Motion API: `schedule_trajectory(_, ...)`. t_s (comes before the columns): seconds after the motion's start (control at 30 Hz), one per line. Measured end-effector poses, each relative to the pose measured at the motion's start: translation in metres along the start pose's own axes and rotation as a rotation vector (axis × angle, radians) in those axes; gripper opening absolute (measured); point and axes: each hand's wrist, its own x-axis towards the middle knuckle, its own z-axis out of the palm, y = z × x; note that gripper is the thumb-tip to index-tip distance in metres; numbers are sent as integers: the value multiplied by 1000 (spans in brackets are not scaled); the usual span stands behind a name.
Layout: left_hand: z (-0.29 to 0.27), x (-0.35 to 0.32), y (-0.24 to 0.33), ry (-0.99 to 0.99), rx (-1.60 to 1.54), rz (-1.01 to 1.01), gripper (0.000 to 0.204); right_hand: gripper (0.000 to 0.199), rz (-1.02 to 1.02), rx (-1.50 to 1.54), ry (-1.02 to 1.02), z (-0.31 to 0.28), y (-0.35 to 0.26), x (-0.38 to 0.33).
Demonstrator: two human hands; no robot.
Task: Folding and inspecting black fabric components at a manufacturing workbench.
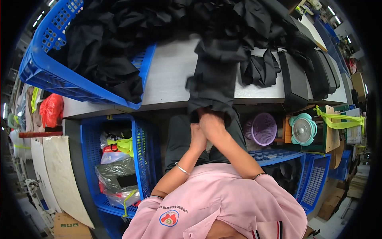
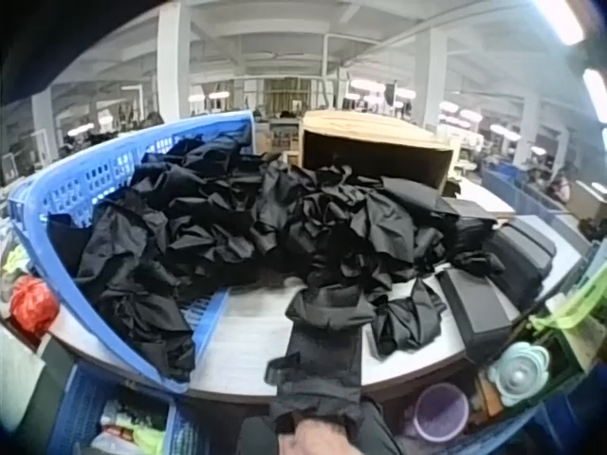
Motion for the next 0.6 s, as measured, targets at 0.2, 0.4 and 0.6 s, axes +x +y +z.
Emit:
schedule_trajectory(0.2,3,-3,7,57,94,-64,29,32,-232,-167,261,22,19,-13)
schedule_trajectory(0.4,22,-2,37,298,134,383,19,22,27,37,-229,0,18,8)
schedule_trajectory(0.6,-22,-22,48,160,457,351,10,20,-11,68,-110,4,24,-9)
